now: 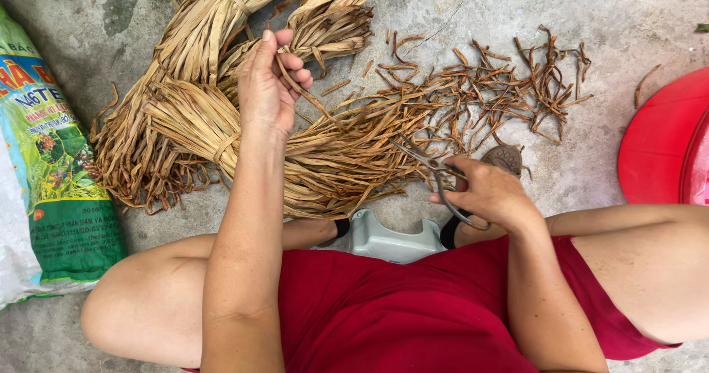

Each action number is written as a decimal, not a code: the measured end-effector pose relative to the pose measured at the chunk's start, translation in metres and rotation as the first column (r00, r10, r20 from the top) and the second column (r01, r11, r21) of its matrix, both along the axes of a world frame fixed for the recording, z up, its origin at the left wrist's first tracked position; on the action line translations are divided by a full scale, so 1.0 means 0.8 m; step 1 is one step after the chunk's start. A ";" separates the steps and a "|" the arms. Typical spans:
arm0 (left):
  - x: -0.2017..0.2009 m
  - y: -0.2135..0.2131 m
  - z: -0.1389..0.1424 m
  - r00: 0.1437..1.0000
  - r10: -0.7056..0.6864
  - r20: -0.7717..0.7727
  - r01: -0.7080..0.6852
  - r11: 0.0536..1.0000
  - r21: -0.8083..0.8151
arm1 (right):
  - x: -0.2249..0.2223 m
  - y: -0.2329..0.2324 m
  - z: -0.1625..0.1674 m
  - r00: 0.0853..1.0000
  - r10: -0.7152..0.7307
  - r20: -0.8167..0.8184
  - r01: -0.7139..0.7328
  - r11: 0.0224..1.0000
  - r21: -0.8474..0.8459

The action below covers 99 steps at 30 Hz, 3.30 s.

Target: The person sits on the ground with bundles of dried leaves and uses scissors to trim off dark, damaged ends and thin strips, letting the trimmed scraps fall into a pile beside them while sorting through the bundles one at a time.

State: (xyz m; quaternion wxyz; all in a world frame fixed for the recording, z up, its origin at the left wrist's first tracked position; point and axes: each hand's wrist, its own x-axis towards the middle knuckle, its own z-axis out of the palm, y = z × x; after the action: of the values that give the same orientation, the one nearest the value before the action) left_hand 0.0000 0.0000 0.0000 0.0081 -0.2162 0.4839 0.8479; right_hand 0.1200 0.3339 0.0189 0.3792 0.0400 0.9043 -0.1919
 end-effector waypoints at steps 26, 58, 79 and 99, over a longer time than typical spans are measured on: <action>0.044 0.083 0.025 0.641 -0.719 0.270 0.650 0.321 -0.689 | 0.010 -0.016 -0.041 0.743 -0.660 0.109 0.352 0.247 -0.903; 0.025 -0.021 0.018 0.887 -0.446 -0.119 0.119 0.470 -0.874 | -0.015 0.026 -0.103 0.217 -0.859 0.464 0.545 -0.288 -0.787; 0.089 -0.065 -0.090 0.839 -0.479 0.257 0.522 0.577 -0.628 | 0.052 -0.110 -0.148 0.824 -0.449 0.347 0.518 0.345 -0.783; 0.111 -0.063 -0.078 0.800 -0.401 0.446 0.570 0.277 -0.774 | 0.022 -0.121 -0.136 0.798 -0.465 0.384 0.514 0.192 -0.836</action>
State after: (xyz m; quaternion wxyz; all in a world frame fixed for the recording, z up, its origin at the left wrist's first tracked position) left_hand 0.0887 -0.0504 -0.0627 0.1926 -0.0972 0.8893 0.4032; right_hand 0.1378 0.2368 -0.0898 0.2740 0.1129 0.5711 -0.7655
